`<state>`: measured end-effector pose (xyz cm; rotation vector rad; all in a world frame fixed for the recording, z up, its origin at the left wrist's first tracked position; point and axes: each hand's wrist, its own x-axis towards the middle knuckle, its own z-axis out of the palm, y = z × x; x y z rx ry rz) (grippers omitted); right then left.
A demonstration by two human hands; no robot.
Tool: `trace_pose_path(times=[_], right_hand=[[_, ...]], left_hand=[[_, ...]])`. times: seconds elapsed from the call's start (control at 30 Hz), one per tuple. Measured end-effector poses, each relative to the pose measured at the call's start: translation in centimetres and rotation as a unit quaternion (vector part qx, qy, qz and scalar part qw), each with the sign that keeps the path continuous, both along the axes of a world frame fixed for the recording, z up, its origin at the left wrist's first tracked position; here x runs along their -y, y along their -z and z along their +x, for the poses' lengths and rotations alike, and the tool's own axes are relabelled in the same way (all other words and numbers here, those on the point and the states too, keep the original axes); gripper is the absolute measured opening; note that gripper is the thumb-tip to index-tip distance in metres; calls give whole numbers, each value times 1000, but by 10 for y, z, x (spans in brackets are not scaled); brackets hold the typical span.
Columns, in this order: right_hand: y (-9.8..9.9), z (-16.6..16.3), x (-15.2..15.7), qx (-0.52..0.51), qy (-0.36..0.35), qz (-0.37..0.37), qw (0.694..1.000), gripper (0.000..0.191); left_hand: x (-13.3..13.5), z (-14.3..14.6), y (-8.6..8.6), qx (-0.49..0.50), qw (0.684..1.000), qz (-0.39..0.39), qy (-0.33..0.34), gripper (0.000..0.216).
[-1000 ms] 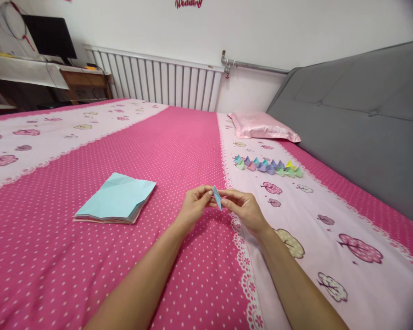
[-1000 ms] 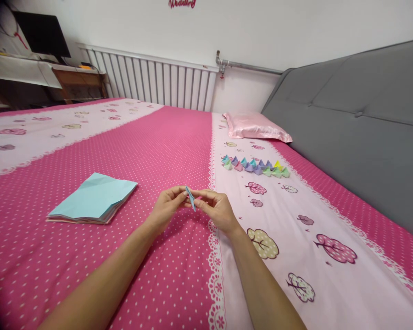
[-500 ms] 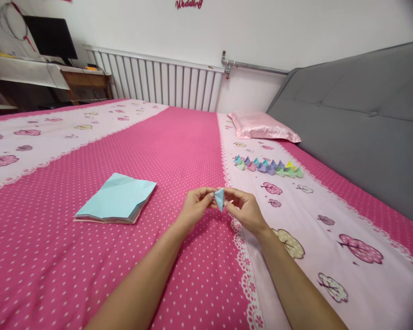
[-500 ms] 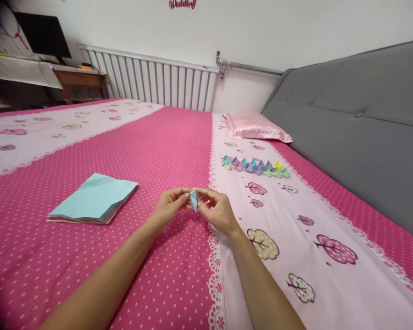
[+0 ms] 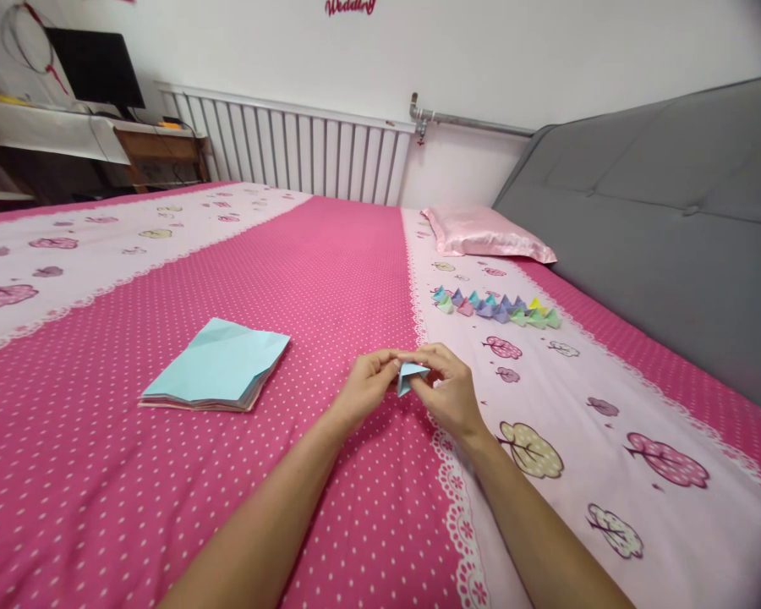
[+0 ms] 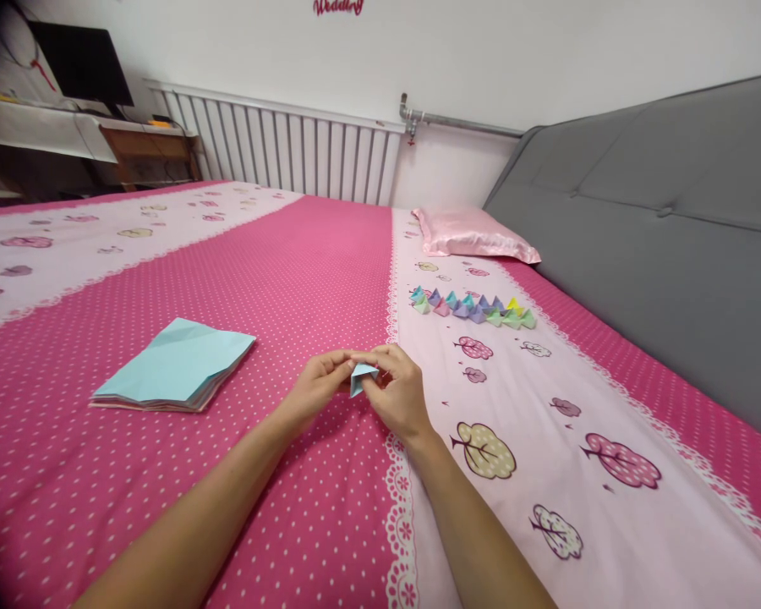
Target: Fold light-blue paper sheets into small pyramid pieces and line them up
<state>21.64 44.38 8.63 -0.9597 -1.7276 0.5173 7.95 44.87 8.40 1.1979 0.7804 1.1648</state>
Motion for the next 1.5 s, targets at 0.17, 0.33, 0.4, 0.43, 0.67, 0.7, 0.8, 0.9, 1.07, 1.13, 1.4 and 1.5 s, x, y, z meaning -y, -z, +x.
trace_pose_path(times=[0.17, 0.33, 0.4, 0.43, 0.67, 0.7, 0.8, 0.9, 1.07, 1.13, 1.4, 1.5], right_hand=[[0, -1, 2, 10, 53, 27, 998, 27], [2, 1, 0, 30, 64, 44, 997, 29], [3, 2, -1, 50, 51, 47, 996, 32], [2, 3, -2, 64, 42, 50, 996, 34], [-3, 9, 0, 126, -32, 65, 989, 37], [-3, 9, 0, 121, -35, 53, 991, 35], [-1, 8, -2, 92, -10, 29, 995, 28], [2, 6, -5, 53, -2, 21, 998, 24], [3, 5, -8, -103, -17, -54, 993, 42], [3, 4, -7, -179, -44, -122, 975, 47], [-7, 5, -3, -230, -103, -219, 942, 15], [-9, 5, -3, -210, -70, -178, 959, 15]], left_hand=[[6, 0, -5, 39, 994, -45, 93, 20], [9, 4, -6, 37, 992, -41, 110, 24], [9, 5, -4, 58, 992, -63, 98, 26], [8, 6, -2, 67, 991, -76, 93, 26], [5, 4, -5, 147, 979, -142, 27, 10], [4, 3, -5, 159, 976, -149, 28, 11], [5, 1, -5, 187, 968, -158, 50, 17], [6, 1, -4, 187, 971, -125, 77, 19], [8, 1, -6, 131, 982, -60, 126, 24], [7, 1, -6, 110, 984, -58, 131, 27], [5, -2, -2, 74, 989, -46, 119, 30], [5, -1, -3, 54, 991, -55, 107, 33]])
